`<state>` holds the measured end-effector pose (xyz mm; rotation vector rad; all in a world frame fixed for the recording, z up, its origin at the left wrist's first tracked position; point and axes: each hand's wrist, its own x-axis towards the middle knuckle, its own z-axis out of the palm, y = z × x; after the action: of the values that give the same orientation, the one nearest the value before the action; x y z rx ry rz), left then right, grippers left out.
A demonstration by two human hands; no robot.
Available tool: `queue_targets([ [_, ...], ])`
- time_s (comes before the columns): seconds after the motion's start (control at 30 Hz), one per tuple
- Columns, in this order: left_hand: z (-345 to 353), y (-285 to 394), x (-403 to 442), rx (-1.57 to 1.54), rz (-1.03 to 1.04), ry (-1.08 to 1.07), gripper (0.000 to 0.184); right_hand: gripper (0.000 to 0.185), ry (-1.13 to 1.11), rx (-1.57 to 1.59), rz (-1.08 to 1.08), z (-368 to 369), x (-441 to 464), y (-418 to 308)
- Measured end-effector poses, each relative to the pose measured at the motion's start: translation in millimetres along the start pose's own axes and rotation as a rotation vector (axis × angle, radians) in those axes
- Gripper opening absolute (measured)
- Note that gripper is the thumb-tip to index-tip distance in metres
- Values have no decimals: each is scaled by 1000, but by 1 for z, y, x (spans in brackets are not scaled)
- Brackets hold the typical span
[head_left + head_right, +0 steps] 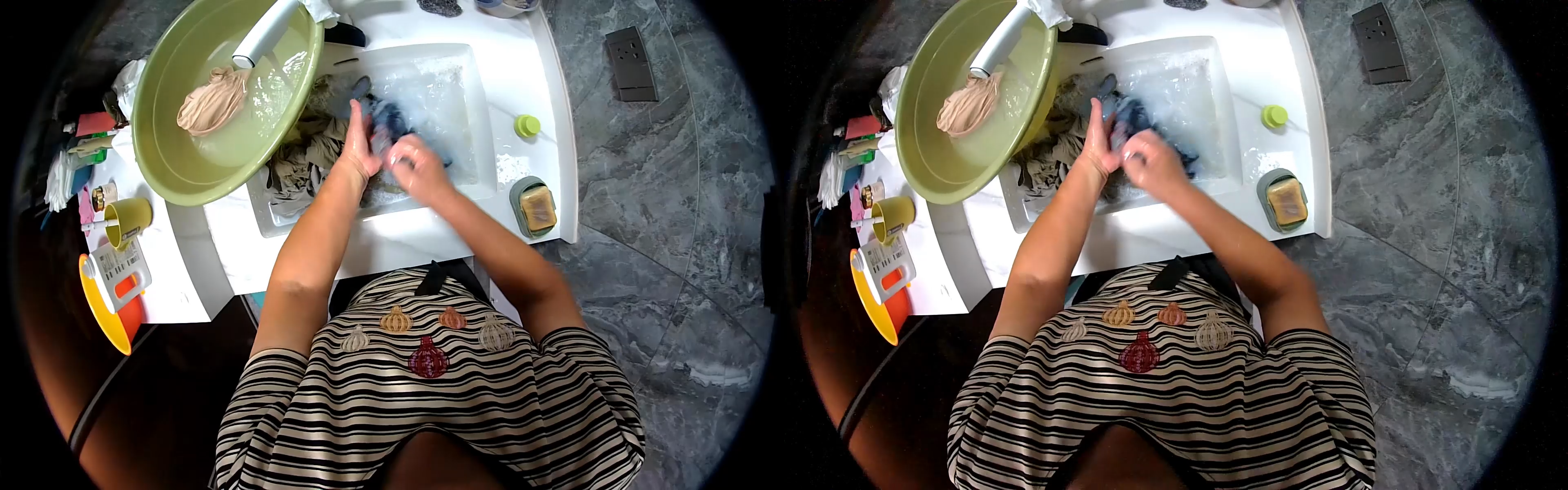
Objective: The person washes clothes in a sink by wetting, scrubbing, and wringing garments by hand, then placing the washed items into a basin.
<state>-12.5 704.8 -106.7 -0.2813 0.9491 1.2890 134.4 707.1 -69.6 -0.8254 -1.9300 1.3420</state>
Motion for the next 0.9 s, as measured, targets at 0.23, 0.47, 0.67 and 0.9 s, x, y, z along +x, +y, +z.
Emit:
queue_targets([
  [0.23,-8,-16,5,4,-134,-217,54,15,-129,-285,-245,14,-5,-70],
  [0.47,29,-24,-24,111,-105,50,43,24,242,-478,22,1,49,-12],
  [0.67,48,-27,-32,115,-64,61,38,34,312,-299,393,-31,61,67],
  [0.9,1,3,-34,204,44,44,85,52,194,-723,211,-47,15,124],
])
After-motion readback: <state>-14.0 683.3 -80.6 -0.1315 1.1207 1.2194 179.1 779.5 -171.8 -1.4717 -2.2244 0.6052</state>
